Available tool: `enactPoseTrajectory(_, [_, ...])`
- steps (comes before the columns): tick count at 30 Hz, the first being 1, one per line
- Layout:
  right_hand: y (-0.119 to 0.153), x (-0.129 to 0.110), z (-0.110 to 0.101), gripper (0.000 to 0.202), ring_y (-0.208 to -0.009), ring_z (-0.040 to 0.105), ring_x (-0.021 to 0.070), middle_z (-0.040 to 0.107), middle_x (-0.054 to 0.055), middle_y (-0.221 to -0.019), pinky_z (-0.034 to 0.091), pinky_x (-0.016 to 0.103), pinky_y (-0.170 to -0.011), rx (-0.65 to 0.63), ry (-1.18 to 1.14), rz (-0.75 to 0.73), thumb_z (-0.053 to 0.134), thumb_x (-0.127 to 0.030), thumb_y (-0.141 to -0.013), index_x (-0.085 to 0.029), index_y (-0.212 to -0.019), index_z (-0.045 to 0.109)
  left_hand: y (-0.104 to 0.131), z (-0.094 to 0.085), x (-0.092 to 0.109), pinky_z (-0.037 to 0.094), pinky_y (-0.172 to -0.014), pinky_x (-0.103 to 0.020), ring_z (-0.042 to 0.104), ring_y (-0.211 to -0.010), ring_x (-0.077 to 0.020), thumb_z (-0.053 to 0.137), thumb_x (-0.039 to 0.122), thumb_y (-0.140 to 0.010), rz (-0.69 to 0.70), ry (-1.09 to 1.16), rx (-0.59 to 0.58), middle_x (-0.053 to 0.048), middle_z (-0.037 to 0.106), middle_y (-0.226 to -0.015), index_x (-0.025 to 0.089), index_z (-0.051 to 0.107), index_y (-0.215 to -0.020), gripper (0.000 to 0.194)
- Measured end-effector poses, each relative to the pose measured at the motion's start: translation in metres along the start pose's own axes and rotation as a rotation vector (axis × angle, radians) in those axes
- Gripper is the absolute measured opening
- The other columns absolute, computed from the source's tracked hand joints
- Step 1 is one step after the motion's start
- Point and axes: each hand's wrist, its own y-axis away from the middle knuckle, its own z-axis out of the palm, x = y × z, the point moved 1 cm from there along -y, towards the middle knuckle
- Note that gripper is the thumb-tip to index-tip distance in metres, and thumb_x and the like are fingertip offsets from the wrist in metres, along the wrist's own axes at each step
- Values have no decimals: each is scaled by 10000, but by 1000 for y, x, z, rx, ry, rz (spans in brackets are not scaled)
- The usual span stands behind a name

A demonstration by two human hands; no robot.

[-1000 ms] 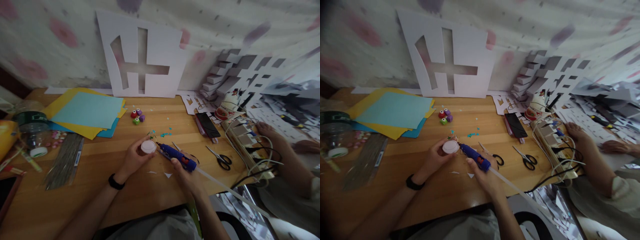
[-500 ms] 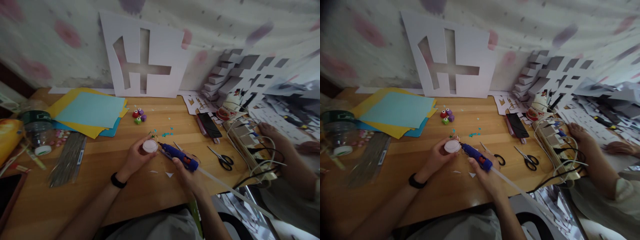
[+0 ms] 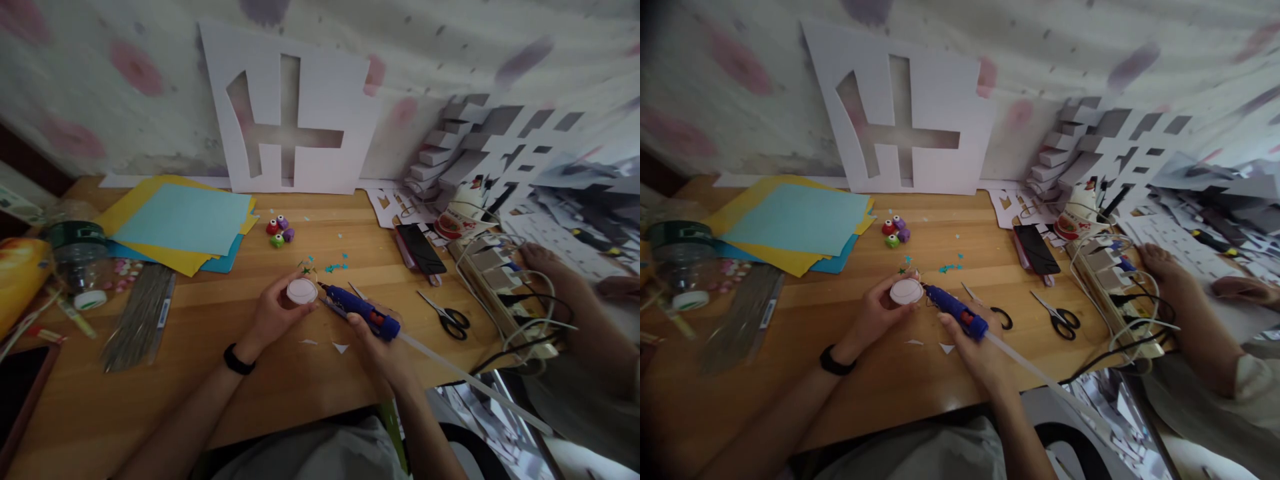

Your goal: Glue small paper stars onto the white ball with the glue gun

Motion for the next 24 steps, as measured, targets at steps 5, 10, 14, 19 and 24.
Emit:
enactPoseTrajectory(5, [1, 0, 0, 296, -647, 625, 192, 658, 20, -694, 491, 295, -639, -17, -8, -14, 644, -491, -874, -208, -833, 721, 0, 0, -4, 471, -1070, -529, 650, -1174, -315, 879, 378, -595, -4, 8, -2, -183, 687, -1269, 135, 645, -1213, 704])
enactPoseTrajectory(10, [0, -3, -1, 320, -547, 542, 155, 578, -9, -599, 433, 268, -555, -45, 13, -51, 635, -468, -881, -201, -706, 664, -1, -1, -6, 468, -1073, -526, 649, -1177, -310, 880, 374, -597, -17, 18, -5, -189, 679, -1281, 133, 636, -1216, 708])
enactPoseTrajectory(14, [0, -4, -1, 318, -550, 547, 155, 579, -8, -597, 422, 263, -548, -48, 12, -50, 639, -461, -879, -198, -704, 670, -1, -1, -5, 477, -1066, -515, 653, -1174, -307, 876, 379, -602, -13, 19, -4, -186, 682, -1278, 137, 640, -1203, 689])
enactPoseTrajectory(19, [1, -3, 0, 317, -582, 589, 173, 615, 9, -629, 452, 272, -564, -18, -51, 17, 658, -492, -848, -192, -763, 712, 0, -1, 0, 492, -1051, -496, 659, -1160, -298, 873, 368, -610, -4, 8, -12, -171, 691, -1267, 148, 659, -1159, 629])
enactPoseTrajectory(24, [2, -1, 1, 375, -628, 626, 207, 622, 23, -608, 464, 270, -513, -33, -112, 108, 643, -560, -826, -197, -840, 737, -1, -1, 0, 512, -1025, -490, 682, -1111, -289, 878, 334, -604, -15, 44, -34, -164, 710, -1234, 144, 658, -1147, 615])
